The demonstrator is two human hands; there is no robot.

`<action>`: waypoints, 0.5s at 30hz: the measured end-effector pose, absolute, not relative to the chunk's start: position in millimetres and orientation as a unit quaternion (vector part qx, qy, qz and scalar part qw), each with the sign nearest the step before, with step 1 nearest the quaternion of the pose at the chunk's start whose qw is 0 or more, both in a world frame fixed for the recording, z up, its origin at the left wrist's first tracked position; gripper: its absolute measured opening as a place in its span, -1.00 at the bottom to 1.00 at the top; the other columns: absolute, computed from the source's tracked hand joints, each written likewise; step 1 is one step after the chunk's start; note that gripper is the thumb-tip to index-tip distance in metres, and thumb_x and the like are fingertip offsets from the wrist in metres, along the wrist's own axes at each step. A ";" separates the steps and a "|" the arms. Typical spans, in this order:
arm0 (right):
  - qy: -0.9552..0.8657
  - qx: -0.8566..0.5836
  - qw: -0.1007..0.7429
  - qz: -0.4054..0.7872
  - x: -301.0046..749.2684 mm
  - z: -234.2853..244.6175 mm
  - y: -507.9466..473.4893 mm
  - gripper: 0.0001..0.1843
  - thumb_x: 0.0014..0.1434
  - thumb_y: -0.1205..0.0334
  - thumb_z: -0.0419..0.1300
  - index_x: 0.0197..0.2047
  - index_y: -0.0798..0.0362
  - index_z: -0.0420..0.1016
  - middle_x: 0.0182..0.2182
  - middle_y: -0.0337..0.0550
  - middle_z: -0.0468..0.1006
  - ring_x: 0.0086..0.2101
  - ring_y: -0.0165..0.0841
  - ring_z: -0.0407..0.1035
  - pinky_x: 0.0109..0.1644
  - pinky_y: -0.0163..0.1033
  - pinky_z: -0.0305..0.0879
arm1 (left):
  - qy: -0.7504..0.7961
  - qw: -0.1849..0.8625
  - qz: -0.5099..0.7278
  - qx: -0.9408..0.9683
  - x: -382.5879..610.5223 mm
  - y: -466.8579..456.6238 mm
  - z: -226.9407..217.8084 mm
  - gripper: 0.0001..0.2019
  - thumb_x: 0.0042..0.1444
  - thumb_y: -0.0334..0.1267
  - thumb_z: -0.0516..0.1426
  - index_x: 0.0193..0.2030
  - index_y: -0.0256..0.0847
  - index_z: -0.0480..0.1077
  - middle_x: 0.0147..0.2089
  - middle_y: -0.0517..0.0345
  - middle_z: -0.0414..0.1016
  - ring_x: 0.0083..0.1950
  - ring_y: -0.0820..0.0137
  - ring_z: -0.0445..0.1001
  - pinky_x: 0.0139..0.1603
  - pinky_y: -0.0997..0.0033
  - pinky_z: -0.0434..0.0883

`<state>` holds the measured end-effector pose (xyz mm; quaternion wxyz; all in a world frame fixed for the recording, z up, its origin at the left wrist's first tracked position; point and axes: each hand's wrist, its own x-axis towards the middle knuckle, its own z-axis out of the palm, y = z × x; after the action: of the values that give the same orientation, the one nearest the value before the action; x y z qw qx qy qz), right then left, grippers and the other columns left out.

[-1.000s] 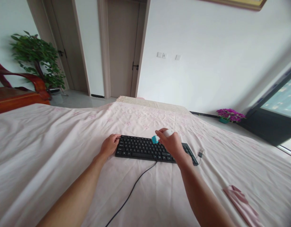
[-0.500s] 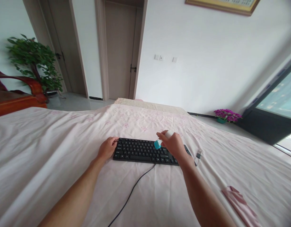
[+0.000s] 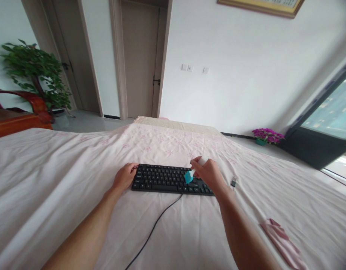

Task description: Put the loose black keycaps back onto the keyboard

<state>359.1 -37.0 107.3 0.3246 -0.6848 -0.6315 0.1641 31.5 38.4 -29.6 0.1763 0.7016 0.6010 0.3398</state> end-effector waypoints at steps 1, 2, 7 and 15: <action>-0.628 -0.682 0.343 0.150 359.0 106.9 -35.6 -0.66 0.15 0.00 0.04 -0.39 0.04 0.51 -0.66 -0.22 0.48 -0.55 -0.36 0.41 -0.41 -0.34 0.22 | 0.600 0.176 0.340 0.703 31.4 38.5 -29.8 -0.66 0.16 -0.29 -0.03 0.02 -0.12 0.42 0.01 0.11 0.51 -0.02 0.37 0.46 -0.02 0.46 0.34; -0.628 -0.678 0.357 0.137 358.6 105.1 -34.2 -0.64 0.16 -0.03 0.03 -0.35 0.04 0.51 -0.64 -0.22 0.49 -0.52 -0.35 0.43 -0.40 -0.34 0.22 | 0.599 0.175 0.340 0.703 31.2 38.7 -30.1 -0.66 0.15 -0.29 -0.03 0.02 -0.12 0.42 0.01 0.12 0.51 -0.02 0.37 0.47 -0.02 0.46 0.34; -0.656 -0.661 0.341 0.129 362.9 90.9 -36.4 -0.69 0.15 0.02 0.05 -0.32 0.02 0.52 -0.55 -0.24 0.52 -0.46 -0.36 0.42 -0.39 -0.35 0.20 | 0.599 0.165 0.338 0.707 30.1 40.8 -32.3 -0.65 0.13 -0.32 -0.03 0.01 -0.11 0.43 0.01 0.12 0.51 -0.04 0.38 0.47 -0.02 0.46 0.34; -0.628 -0.678 0.355 0.143 381.0 107.1 -46.6 -0.65 0.16 -0.02 0.03 -0.35 0.04 0.51 -0.61 -0.23 0.49 -0.49 -0.36 0.42 -0.42 -0.36 0.20 | 0.600 0.171 0.334 0.707 30.3 41.0 -31.9 -0.67 0.15 -0.26 -0.03 0.01 -0.13 0.42 0.00 0.11 0.51 -0.03 0.36 0.47 -0.03 0.45 0.35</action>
<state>381.0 -46.6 107.1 0.3546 -0.6777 -0.6280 0.1433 30.3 41.0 -31.9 0.1711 0.7069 0.5999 0.3335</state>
